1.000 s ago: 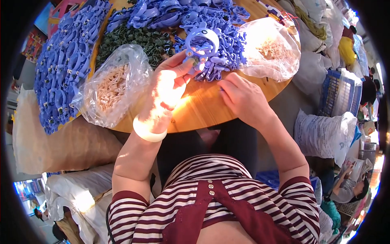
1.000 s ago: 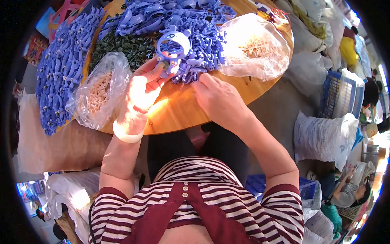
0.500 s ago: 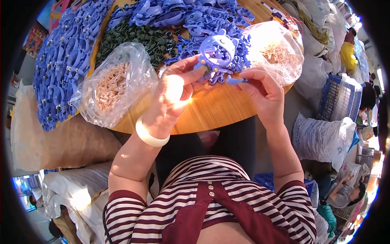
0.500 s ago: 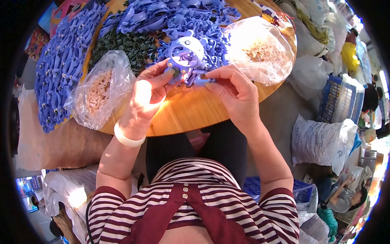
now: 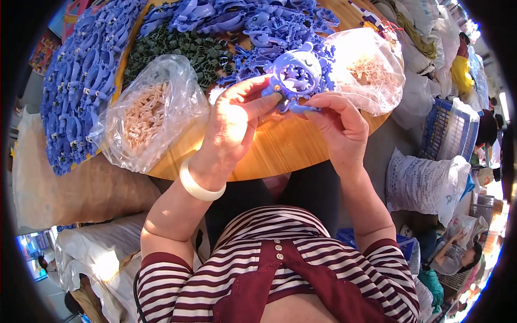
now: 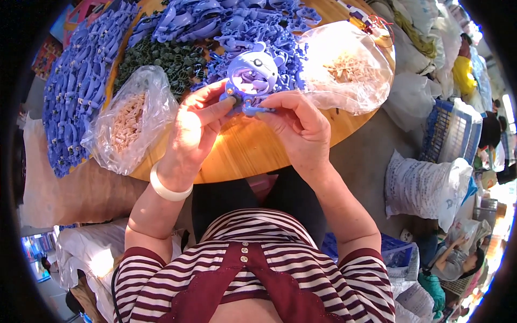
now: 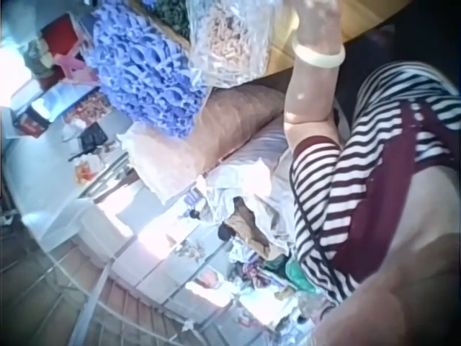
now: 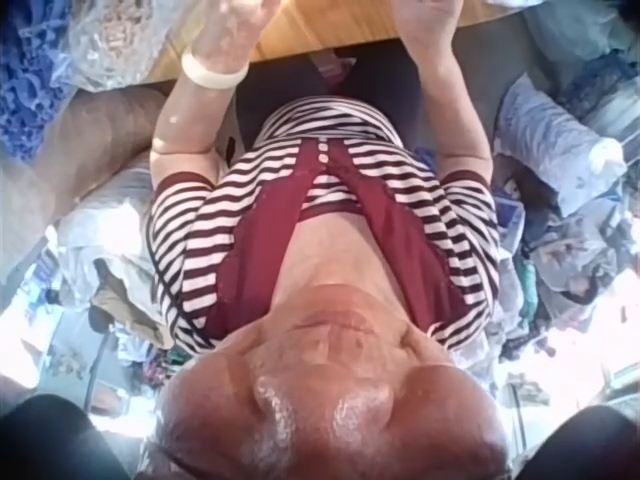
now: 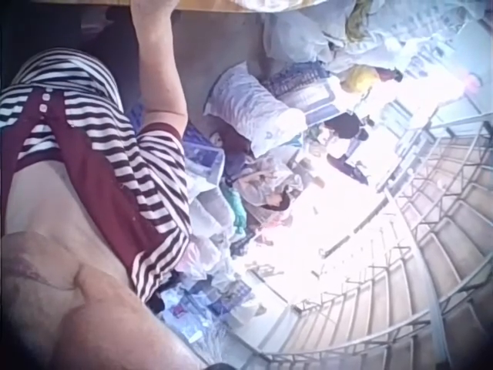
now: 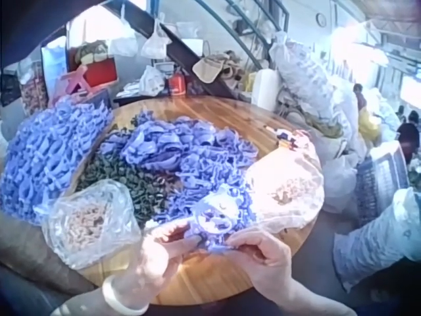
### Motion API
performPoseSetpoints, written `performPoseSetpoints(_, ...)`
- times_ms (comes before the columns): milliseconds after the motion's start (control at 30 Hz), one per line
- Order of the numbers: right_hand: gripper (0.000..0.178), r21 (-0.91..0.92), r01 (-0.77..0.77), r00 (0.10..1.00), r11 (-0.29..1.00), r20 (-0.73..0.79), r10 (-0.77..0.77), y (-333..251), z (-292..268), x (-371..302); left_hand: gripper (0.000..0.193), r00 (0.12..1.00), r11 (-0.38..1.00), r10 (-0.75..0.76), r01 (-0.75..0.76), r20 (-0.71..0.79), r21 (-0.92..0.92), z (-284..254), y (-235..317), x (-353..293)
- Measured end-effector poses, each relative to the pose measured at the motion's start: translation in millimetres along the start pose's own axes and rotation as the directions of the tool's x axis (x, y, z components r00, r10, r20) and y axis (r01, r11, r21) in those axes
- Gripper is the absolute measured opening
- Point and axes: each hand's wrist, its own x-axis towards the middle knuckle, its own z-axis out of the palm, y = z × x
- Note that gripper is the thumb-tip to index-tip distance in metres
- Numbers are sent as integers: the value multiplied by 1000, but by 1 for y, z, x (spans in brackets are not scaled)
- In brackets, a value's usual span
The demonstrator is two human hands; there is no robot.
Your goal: Assembling small blue plastic toy components by hand at a workbench.
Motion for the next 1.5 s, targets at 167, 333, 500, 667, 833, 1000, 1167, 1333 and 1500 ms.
performPoseSetpoints(167,19,-79,28,1000,997,-11,-29,-1,-1,0,25,1000,999,23,-23,-11,39,2,0,-1)
performPoseSetpoints(333,20,-269,148,988,952,-2,-154,-2,-4,5,26,998,993,58,-57,-10,103,3,-1,-2)
performPoseSetpoints(500,21,-479,300,949,825,64,-308,-7,-8,12,27,997,982,78,-71,-29,176,4,-2,-2)
performPoseSetpoints(667,24,-486,474,880,734,287,-377,-7,-18,18,28,996,971,78,-67,-41,230,4,-2,-3)
performPoseSetpoints(833,27,-459,523,851,718,332,-407,-1,-23,27,28,999,987,-3,11,-50,159,2,-2,-1)
performPoseSetpoints(1000,27,-433,497,867,752,285,-409,14,-22,26,28,999,985,-35,40,-33,169,-3,-3,0)
performPoseSetpoints(1167,30,-485,355,929,799,86,-361,12,-11,26,28,999,997,-8,11,-35,82,2,-2,2)
performPoseSetpoints(1333,28,14,-74,973,997,-217,76,10,13,14,29,993,989,93,-84,-73,118,7,-3,-1)
performPoseSetpoints(1500,17,317,-351,902,881,-139,409,1,14,12,32,981,968,142,-110,-133,224,4,-5,-3)
